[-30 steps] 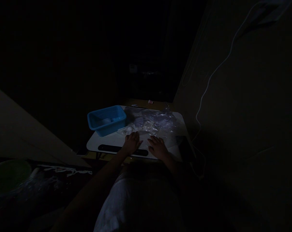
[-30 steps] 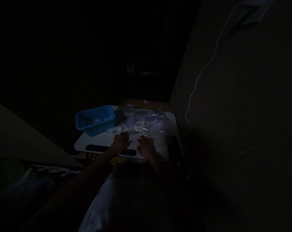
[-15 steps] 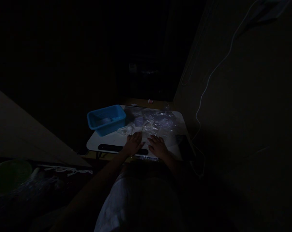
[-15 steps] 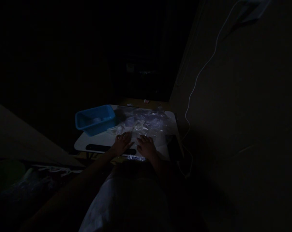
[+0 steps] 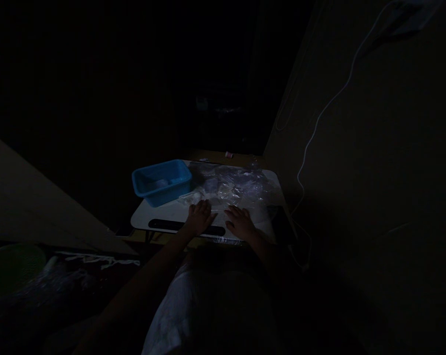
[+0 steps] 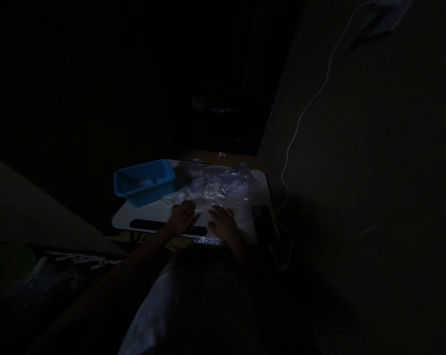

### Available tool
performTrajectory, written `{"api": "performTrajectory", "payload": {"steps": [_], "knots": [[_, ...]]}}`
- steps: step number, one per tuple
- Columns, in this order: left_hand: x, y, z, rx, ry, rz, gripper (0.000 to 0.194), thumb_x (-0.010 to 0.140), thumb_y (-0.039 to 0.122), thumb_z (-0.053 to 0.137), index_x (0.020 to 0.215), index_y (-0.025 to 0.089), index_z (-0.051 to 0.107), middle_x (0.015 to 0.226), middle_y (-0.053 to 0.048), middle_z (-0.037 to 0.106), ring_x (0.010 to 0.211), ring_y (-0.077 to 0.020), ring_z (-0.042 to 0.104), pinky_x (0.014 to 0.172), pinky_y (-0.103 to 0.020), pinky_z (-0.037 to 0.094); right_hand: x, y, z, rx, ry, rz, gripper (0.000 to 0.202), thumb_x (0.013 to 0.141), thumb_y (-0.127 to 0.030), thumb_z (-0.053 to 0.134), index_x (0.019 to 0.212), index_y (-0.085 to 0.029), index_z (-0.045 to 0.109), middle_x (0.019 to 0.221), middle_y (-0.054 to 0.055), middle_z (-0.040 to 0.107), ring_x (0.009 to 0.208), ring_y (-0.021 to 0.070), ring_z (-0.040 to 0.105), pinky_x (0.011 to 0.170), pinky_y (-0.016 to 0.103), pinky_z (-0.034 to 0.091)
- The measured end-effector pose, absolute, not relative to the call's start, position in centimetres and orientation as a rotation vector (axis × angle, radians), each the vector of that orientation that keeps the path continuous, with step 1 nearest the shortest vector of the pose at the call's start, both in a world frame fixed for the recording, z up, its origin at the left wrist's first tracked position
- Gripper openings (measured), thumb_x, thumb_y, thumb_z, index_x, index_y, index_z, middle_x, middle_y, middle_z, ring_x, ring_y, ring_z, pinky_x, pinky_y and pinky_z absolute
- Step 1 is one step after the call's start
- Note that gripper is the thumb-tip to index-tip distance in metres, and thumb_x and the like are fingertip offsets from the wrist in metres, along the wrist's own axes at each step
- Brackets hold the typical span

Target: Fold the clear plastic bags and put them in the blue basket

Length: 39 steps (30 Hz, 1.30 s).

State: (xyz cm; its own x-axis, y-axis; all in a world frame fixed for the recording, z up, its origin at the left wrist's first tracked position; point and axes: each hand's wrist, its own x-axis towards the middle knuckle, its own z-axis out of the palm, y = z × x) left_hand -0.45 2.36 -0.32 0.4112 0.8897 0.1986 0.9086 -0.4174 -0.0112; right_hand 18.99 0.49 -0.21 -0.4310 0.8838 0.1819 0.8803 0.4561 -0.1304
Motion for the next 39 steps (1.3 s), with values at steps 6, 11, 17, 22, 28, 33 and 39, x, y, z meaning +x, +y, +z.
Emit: {"api": "performTrajectory", "payload": {"steps": [6,11,17,22,28,33,39], "knots": [[-0.9,2.1,-1.0,-2.569,-1.581,-0.371,0.048,0.088,0.042,0.026,0.122,0.015,0.043,0.129,-0.012,0.043,0.118,-0.0267,0.032,0.093,-0.045,0.026,19.0,1.2,1.8,-1.546,-2.492,0.064,0.048,0.077,-0.034,0.045,0.123,-0.021,0.041,0.128,0.007,0.046,0.117,0.0211,0.037,0.097,0.043,0.018],[-1.0,2.0,-1.3,-2.571,-1.557,-0.443,0.045,0.088,0.041,0.028,0.12,0.016,0.045,0.125,-0.011,0.046,0.115,-0.0265,0.034,0.092,-0.044,0.026,17.4,3.4,3.1,-1.525,-2.378,0.001,0.04,0.077,-0.02,0.042,0.116,-0.016,0.049,0.123,0.007,0.05,0.113,0.0193,0.04,0.095,0.036,0.023],[-1.0,1.8,-1.1,-2.566,-1.564,-0.44,0.045,0.088,0.042,0.026,0.121,0.017,0.044,0.127,-0.011,0.044,0.116,-0.0265,0.033,0.092,-0.044,0.026,14.7,5.2,2.0,-1.512,-2.385,-0.048,0.044,0.074,-0.017,0.046,0.118,-0.018,0.047,0.121,0.007,0.05,0.111,0.0207,0.039,0.092,0.035,0.025],[-0.8,1.5,-0.8,-2.551,-1.588,-0.418,0.047,0.088,0.043,0.025,0.121,0.016,0.045,0.127,-0.011,0.044,0.115,-0.027,0.034,0.091,-0.044,0.027,14.2,5.8,2.1,-1.518,-2.381,-0.141,0.025,0.08,-0.017,0.041,0.098,-0.019,0.058,0.101,0.006,0.059,0.099,0.0209,0.043,0.09,0.037,0.024],[-0.7,1.5,-0.5,-2.517,-1.629,-0.408,0.047,0.087,0.044,0.026,0.119,0.015,0.047,0.128,-0.012,0.042,0.115,-0.0279,0.034,0.091,-0.045,0.027,15.0,5.5,3.0,-1.484,-2.424,-0.201,0.025,0.085,-0.02,0.036,0.091,-0.021,0.061,0.095,0.007,0.059,0.096,0.0213,0.041,0.089,0.038,0.022],[-0.6,1.4,-0.5,-2.517,-1.638,-0.416,0.047,0.087,0.044,0.027,0.117,0.015,0.047,0.129,-0.012,0.041,0.115,-0.0275,0.033,0.091,-0.045,0.027,15.7,4.7,2.5,-1.477,-2.446,-0.243,0.022,0.082,-0.02,0.042,0.09,-0.021,0.062,0.093,0.006,0.06,0.095,0.0213,0.042,0.087,0.038,0.024],[-0.8,1.3,-0.6,-2.507,-1.641,-0.423,0.047,0.087,0.043,0.027,0.119,0.015,0.046,0.129,-0.012,0.041,0.115,-0.0272,0.034,0.092,-0.044,0.027,16.1,4.4,1.3,-1.396,-2.515,-0.197,0.021,0.081,-0.018,0.045,0.09,-0.021,0.063,0.098,0.005,0.061,0.101,0.0196,0.044,0.088,0.037,0.025]]}}
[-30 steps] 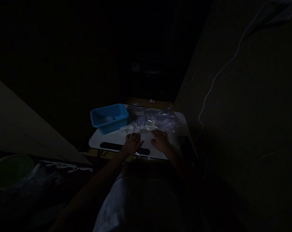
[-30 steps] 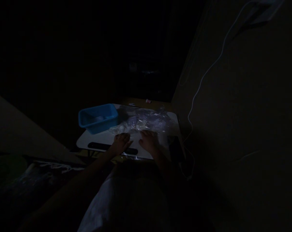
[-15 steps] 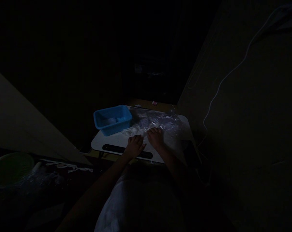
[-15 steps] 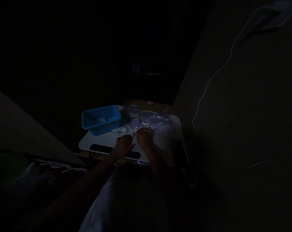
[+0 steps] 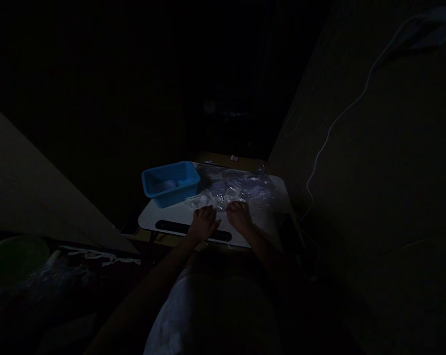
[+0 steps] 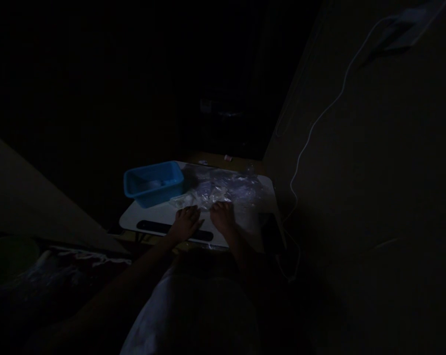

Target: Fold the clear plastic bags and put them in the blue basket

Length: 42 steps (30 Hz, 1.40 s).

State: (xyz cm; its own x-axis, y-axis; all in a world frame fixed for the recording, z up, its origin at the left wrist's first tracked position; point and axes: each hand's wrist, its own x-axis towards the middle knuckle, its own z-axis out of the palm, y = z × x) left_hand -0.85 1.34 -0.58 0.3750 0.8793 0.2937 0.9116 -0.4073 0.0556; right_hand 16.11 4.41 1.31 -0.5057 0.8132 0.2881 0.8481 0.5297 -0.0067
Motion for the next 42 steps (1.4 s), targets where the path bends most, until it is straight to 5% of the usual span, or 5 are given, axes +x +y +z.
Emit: {"api": "performTrajectory", "payload": {"steps": [15,20,25,30,42], "knots": [[-3.8,1.4,-0.6,-2.61,-1.545,-0.267,0.046,0.086,0.042,0.03,0.127,0.023,0.039,0.137,-0.01,0.032,0.12,-0.0291,0.03,0.092,-0.049,0.027,16.6,4.4,0.3,-1.36,-2.487,-0.049,0.033,0.078,-0.017,0.043,0.108,-0.021,0.056,0.114,0.003,0.057,0.109,0.0171,0.044,0.091,0.035,0.027],[-5.2,1.6,0.5,-2.717,-1.389,-0.326,0.039,0.086,0.039,0.031,0.118,0.026,0.05,0.134,-0.006,0.038,0.119,-0.0258,0.032,0.093,-0.046,0.026,16.6,4.3,0.2,-1.344,-2.498,-0.06,0.031,0.077,-0.016,0.043,0.103,-0.021,0.059,0.115,0.003,0.057,0.11,0.0171,0.043,0.092,0.034,0.027],[-3.6,2.9,0.9,-2.7,-1.512,-0.441,0.043,0.089,0.032,0.021,0.126,0.02,0.04,0.128,-0.007,0.046,0.119,-0.0191,0.036,0.094,-0.039,0.028,16.7,4.3,0.3,-1.35,-2.503,-0.057,0.031,0.077,-0.017,0.043,0.104,-0.02,0.059,0.116,0.003,0.056,0.112,0.0169,0.041,0.092,0.035,0.027],[-1.9,3.3,-0.3,-2.742,-1.47,-0.252,0.048,0.089,0.039,0.022,0.131,0.019,0.031,0.137,-0.011,0.033,0.126,-0.0222,0.026,0.095,-0.045,0.024,16.8,4.3,0.2,-1.365,-2.499,-0.051,0.032,0.077,-0.015,0.043,0.104,-0.02,0.059,0.115,0.003,0.057,0.113,0.0159,0.041,0.093,0.034,0.026],[-2.0,2.8,-0.7,-2.634,-1.57,-0.198,0.051,0.089,0.041,0.02,0.13,0.015,0.033,0.138,-0.012,0.03,0.127,-0.0255,0.024,0.098,-0.048,0.02,16.8,4.4,-0.3,-1.38,-2.433,-0.067,0.028,0.077,-0.016,0.043,0.098,-0.018,0.062,0.113,0.004,0.059,0.112,0.0159,0.043,0.094,0.034,0.027]]}}
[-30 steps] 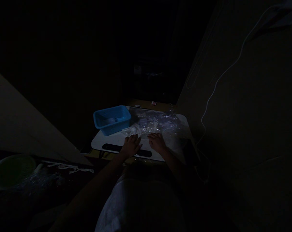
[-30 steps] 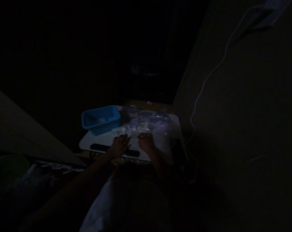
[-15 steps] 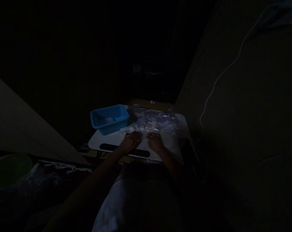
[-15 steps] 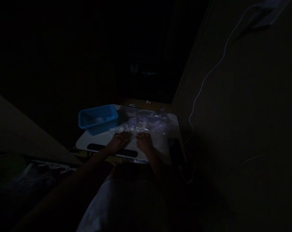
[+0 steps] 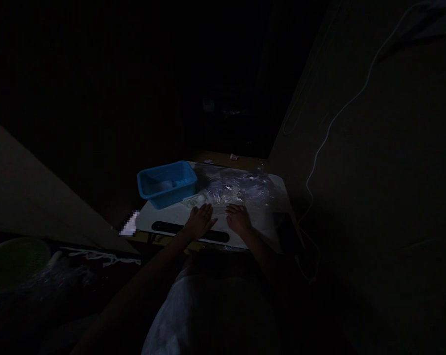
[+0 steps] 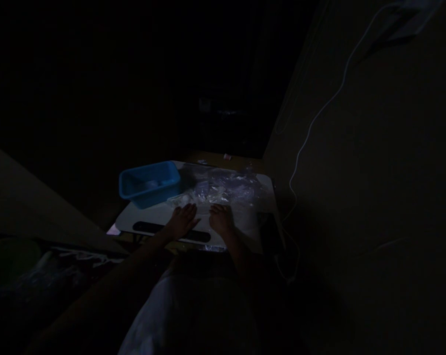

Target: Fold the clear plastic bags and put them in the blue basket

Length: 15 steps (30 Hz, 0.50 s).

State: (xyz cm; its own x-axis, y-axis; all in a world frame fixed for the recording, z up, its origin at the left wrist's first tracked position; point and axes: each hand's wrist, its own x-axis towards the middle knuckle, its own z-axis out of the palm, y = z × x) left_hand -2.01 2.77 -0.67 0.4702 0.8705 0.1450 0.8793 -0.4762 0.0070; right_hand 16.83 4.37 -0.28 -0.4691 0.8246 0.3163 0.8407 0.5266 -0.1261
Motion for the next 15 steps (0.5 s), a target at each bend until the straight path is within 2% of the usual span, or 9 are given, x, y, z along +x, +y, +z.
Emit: {"api": "performTrajectory", "payload": {"steps": [10,15], "knots": [[-2.5,3.1,0.5,-2.559,-1.652,-0.233,0.05,0.088,0.04,0.022,0.126,0.014,0.04,0.136,-0.013,0.034,0.125,-0.0279,0.028,0.095,-0.048,0.023,16.8,4.3,-0.2,-1.387,-2.431,-0.052,0.028,0.077,-0.016,0.043,0.098,-0.019,0.062,0.114,0.004,0.059,0.11,0.0154,0.046,0.093,0.033,0.028],[-2.0,3.3,0.2,-2.761,-1.41,-0.286,0.05,0.089,0.042,0.017,0.133,0.02,0.027,0.138,-0.007,0.032,0.126,-0.0208,0.027,0.098,-0.045,0.02,16.8,4.4,-0.5,-1.381,-2.422,-0.079,0.029,0.077,-0.017,0.044,0.099,-0.018,0.062,0.114,0.005,0.059,0.11,0.0166,0.046,0.093,0.035,0.028]]}}
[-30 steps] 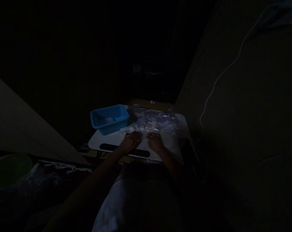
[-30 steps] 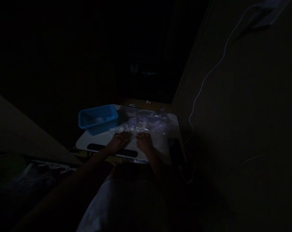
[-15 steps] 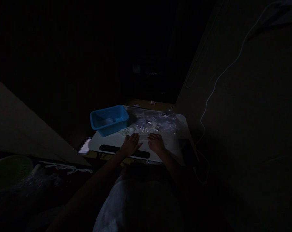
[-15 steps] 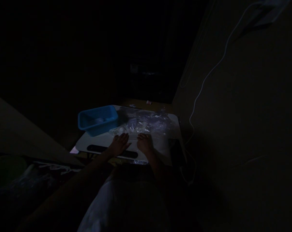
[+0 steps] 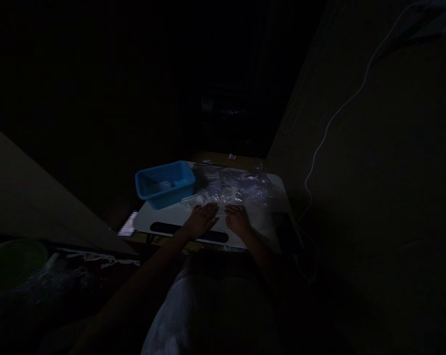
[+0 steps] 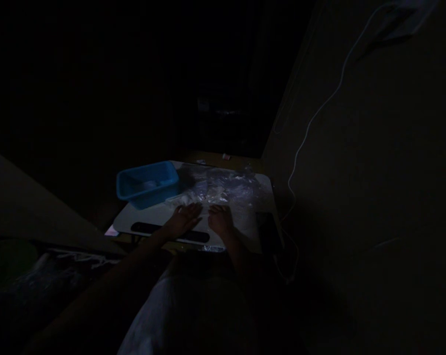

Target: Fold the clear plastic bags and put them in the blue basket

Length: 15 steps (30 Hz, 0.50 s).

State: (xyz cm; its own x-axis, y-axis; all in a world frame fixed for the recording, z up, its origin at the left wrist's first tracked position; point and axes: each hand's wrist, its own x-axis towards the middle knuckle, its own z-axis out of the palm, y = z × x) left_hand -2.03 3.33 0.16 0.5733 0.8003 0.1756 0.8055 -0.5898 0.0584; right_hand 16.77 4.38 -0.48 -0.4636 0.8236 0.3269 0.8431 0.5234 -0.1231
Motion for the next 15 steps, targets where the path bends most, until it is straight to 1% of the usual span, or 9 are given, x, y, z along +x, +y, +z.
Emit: {"api": "performTrajectory", "payload": {"steps": [3,8,15], "knots": [[-1.65,3.39,-0.6,-2.789,-1.392,-0.219,0.052,0.089,0.043,0.014,0.135,0.018,0.021,0.139,-0.009,0.027,0.128,-0.0204,0.022,0.099,-0.046,0.016,16.78,4.4,-0.64,-1.374,-2.41,-0.09,0.029,0.076,-0.016,0.044,0.099,-0.018,0.062,0.113,0.004,0.059,0.108,0.0167,0.047,0.093,0.035,0.029],[-1.65,3.34,-0.86,-2.757,-1.456,-0.09,0.053,0.089,0.042,0.013,0.134,0.015,0.023,0.14,-0.012,0.022,0.129,-0.0218,0.02,0.096,-0.046,0.02,16.77,4.41,-0.7,-1.372,-2.409,-0.076,0.029,0.077,-0.016,0.043,0.099,-0.018,0.062,0.113,0.005,0.059,0.108,0.0167,0.048,0.092,0.035,0.029],[-2.1,3.35,-0.96,-2.736,-1.455,-0.136,0.052,0.09,0.042,0.012,0.134,0.017,0.024,0.14,-0.01,0.024,0.128,-0.0204,0.022,0.097,-0.044,0.021,16.79,4.47,-0.8,-1.364,-2.398,-0.076,0.028,0.076,-0.016,0.045,0.097,-0.018,0.063,0.112,0.005,0.06,0.109,0.0169,0.047,0.093,0.035,0.029]]}}
